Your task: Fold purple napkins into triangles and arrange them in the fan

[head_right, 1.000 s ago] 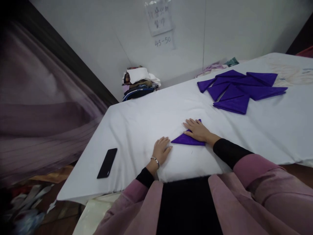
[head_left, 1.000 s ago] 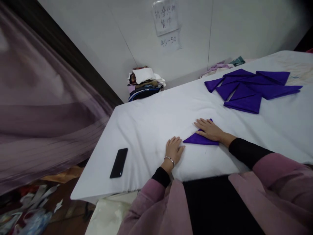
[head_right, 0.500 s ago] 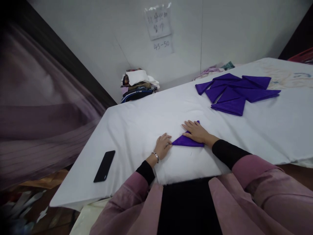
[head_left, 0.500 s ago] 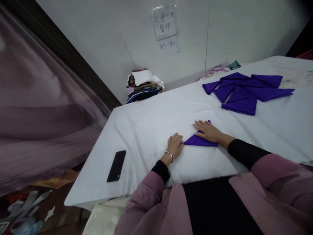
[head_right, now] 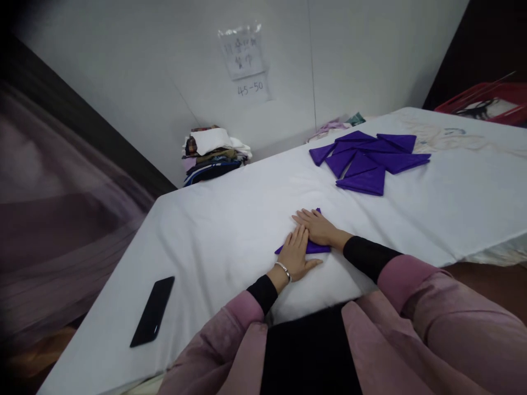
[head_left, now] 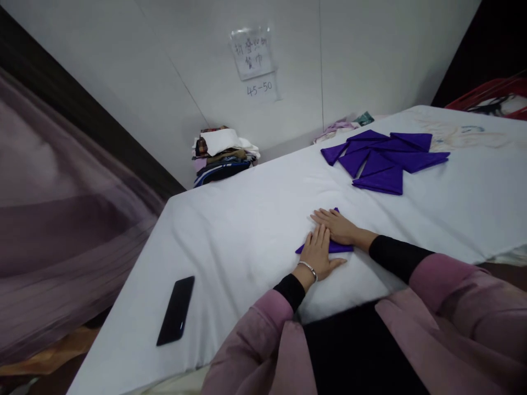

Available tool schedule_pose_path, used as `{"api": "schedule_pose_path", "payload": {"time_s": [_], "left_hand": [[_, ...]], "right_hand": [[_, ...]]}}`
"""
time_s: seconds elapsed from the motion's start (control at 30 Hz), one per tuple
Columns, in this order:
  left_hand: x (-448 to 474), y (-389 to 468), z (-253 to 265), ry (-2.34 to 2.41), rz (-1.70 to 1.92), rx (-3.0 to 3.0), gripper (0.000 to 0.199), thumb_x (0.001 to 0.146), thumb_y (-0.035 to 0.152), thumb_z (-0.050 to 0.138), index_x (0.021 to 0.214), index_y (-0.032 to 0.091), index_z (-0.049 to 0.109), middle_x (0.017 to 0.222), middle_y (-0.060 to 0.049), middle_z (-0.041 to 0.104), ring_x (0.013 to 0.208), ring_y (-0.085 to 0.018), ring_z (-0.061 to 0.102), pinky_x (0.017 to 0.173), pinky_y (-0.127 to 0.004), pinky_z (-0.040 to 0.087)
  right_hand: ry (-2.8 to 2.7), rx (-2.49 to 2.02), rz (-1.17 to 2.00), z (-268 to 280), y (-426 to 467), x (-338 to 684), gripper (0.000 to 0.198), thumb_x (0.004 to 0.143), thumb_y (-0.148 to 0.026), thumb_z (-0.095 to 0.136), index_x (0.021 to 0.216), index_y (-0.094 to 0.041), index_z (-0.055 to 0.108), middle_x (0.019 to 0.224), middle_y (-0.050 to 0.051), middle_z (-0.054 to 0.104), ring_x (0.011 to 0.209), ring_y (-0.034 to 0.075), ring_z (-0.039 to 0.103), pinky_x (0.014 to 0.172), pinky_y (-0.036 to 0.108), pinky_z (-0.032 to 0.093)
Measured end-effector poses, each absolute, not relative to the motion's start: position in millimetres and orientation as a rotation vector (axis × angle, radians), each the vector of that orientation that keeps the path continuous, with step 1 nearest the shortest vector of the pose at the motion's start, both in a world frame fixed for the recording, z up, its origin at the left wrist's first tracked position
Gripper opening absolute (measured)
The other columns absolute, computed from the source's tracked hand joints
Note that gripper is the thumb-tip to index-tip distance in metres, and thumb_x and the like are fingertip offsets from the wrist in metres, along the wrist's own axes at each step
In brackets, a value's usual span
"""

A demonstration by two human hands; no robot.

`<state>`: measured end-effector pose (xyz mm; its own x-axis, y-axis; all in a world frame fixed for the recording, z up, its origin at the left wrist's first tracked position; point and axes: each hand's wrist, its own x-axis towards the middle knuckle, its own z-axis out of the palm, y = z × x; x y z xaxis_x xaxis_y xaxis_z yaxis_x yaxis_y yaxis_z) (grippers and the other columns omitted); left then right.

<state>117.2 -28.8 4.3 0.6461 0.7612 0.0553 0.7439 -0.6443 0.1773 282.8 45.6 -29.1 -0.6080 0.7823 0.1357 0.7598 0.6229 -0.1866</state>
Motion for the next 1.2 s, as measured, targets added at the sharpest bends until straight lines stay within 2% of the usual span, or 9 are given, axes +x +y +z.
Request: {"api": "schedule_pose_path", "payload": {"time_s": [0.2, 0.37, 0.53, 0.7, 0.87, 1.2], "left_hand": [[115, -27, -6, 1.276, 0.139, 2.725, 0.096, 0.078, 0.073, 0.030, 0.142, 0.003, 0.016, 0.150, -0.020, 0.016, 0.139, -0.031, 0.008, 0.111, -0.049, 0.014], [117, -27, 1, 1.295, 0.080, 2.713, 0.090, 0.078, 0.073, 0.030, 0.141, 0.009, 0.023, 0.150, -0.017, 0.017, 0.139, -0.031, 0.009, 0.111, -0.053, 0.011], [133, -30, 18, 1.397, 0.198, 2.677, 0.079, 0.083, 0.066, 0.030, 0.142, 0.013, 0.024, 0.150, -0.013, 0.021, 0.139, -0.030, 0.006, 0.111, -0.055, 0.007], [144, -49, 15, 1.152, 0.175, 2.787, 0.091, 0.078, 0.073, 0.031, 0.141, 0.007, 0.024, 0.151, -0.018, 0.012, 0.139, -0.030, 0.005, 0.111, -0.049, 0.014], [135, -59, 7, 1.102, 0.159, 2.758, 0.084, 0.080, 0.073, 0.025, 0.142, 0.016, 0.025, 0.152, -0.013, 0.015, 0.139, -0.030, 0.011, 0.110, -0.055, 0.014], [116, -74, 9, 1.105, 0.145, 2.714, 0.078, 0.079, 0.072, 0.030, 0.142, 0.026, 0.026, 0.149, -0.004, 0.025, 0.138, -0.030, 0.014, 0.109, -0.058, 0.017]], "right_hand": [[-2.657, -1.205, 0.317, -23, 55, 297, 0.056, 0.093, -0.040, 0.026, 0.145, -0.018, 0.022, 0.148, 0.010, 0.027, 0.136, 0.024, 0.020, 0.107, 0.047, 0.022], [-2.605, -1.298, 0.237, -24, 59, 304, 0.057, 0.093, -0.047, 0.025, 0.142, -0.020, 0.029, 0.148, 0.010, 0.027, 0.137, 0.027, 0.018, 0.106, 0.052, 0.018], [-2.609, -1.267, 0.221, -28, 58, 304, 0.054, 0.093, -0.044, 0.026, 0.141, -0.022, 0.031, 0.148, 0.009, 0.029, 0.137, 0.027, 0.019, 0.107, 0.051, 0.019], [-2.611, -1.233, 0.221, -23, 56, 304, 0.054, 0.094, -0.045, 0.024, 0.141, -0.021, 0.032, 0.147, 0.010, 0.029, 0.137, 0.026, 0.018, 0.106, 0.051, 0.019], [-2.621, -1.216, 0.219, -17, 54, 300, 0.057, 0.094, -0.049, 0.020, 0.141, -0.018, 0.033, 0.147, 0.013, 0.029, 0.136, 0.027, 0.020, 0.106, 0.052, 0.019], [-2.628, -1.289, 0.331, -12, 53, 298, 0.059, 0.093, -0.054, 0.022, 0.141, -0.021, 0.033, 0.148, 0.012, 0.027, 0.136, 0.026, 0.020, 0.107, 0.051, 0.016]]}}
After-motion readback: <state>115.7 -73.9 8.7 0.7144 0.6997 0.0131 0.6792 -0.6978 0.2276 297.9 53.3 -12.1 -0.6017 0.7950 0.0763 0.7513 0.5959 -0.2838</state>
